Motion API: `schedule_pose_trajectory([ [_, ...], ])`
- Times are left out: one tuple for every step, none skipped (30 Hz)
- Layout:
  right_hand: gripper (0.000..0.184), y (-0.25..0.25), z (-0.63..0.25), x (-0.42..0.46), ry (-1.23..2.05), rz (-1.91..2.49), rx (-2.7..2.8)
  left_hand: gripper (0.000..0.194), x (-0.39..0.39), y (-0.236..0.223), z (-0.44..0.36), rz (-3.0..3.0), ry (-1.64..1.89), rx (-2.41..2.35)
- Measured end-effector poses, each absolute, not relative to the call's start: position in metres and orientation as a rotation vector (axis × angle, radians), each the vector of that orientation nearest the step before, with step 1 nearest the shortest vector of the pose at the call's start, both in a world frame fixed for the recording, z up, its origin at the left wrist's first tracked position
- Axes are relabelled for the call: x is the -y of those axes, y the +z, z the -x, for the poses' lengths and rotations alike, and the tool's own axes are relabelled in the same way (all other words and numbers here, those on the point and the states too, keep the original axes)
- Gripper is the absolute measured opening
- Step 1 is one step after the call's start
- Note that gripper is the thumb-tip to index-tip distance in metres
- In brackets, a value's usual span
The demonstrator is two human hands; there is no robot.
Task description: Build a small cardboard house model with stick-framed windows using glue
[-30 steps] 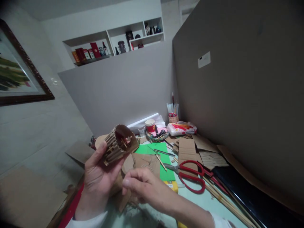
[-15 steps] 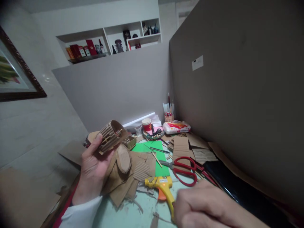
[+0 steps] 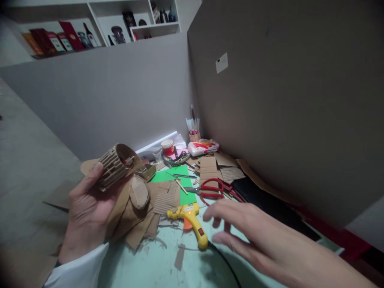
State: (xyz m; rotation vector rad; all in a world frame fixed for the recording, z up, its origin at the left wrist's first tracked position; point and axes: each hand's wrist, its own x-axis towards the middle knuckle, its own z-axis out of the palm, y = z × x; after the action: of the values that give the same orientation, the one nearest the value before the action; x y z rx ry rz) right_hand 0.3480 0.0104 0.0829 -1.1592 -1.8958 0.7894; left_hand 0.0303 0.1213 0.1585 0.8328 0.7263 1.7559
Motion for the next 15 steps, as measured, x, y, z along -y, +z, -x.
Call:
schedule_pose_trajectory([
  [0.029,0.09,-0.344,-0.019,0.755,1.182,1.985,0.019,-0.12,0.158,-0.031,-0.853,1.744,-0.728],
  [0.03,0.097,-0.339,-0.027,0.757,1.216,1.987,0.022,-0.118,0.157,-0.032,-0.873,1.733,-0.732],
  [0.032,0.103,-0.333,-0.035,0.767,1.222,1.974,0.027,-0.117,0.158,-0.033,-0.894,1.719,-0.738],
  [0.033,0.108,-0.325,-0.042,0.795,1.214,1.967,0.033,-0.115,0.159,-0.034,-0.916,1.704,-0.745],
  [0.034,0.113,-0.318,-0.048,0.835,1.196,1.946,0.04,-0.115,0.161,-0.035,-0.94,1.683,-0.752],
  [0.036,0.116,-0.31,-0.054,0.878,1.165,1.911,0.047,-0.114,0.162,-0.038,-0.965,1.66,-0.756],
  [0.042,0.119,-0.303,-0.061,0.936,1.118,1.865,0.054,-0.114,0.164,-0.041,-0.99,1.635,-0.759],
  [0.049,0.121,-0.296,-0.067,0.974,1.08,1.834,0.059,-0.114,0.166,-0.044,-1.013,1.61,-0.76],
  [0.055,0.123,-0.289,-0.073,1.006,1.048,1.814,0.064,-0.115,0.167,-0.048,-1.032,1.589,-0.762],
  [0.06,0.125,-0.284,-0.079,1.036,1.016,1.793,0.067,-0.115,0.167,-0.052,-1.049,1.57,-0.765],
  [0.064,0.127,-0.279,-0.085,1.059,0.982,1.782,0.069,-0.114,0.166,-0.055,-1.066,1.551,-0.771],
  [0.066,0.128,-0.275,-0.089,1.082,0.945,1.774,0.071,-0.114,0.165,-0.058,-1.082,1.533,-0.779],
  [0.066,0.13,-0.272,-0.093,1.102,0.908,1.767,0.073,-0.113,0.163,-0.06,-1.101,1.514,-0.791],
  [0.065,0.131,-0.269,-0.096,1.119,0.876,1.763,0.074,-0.111,0.161,-0.061,-1.122,1.494,-0.806],
  [0.063,0.131,-0.267,-0.099,1.132,0.85,1.757,0.076,-0.109,0.158,-0.062,-1.146,1.472,-0.827],
])
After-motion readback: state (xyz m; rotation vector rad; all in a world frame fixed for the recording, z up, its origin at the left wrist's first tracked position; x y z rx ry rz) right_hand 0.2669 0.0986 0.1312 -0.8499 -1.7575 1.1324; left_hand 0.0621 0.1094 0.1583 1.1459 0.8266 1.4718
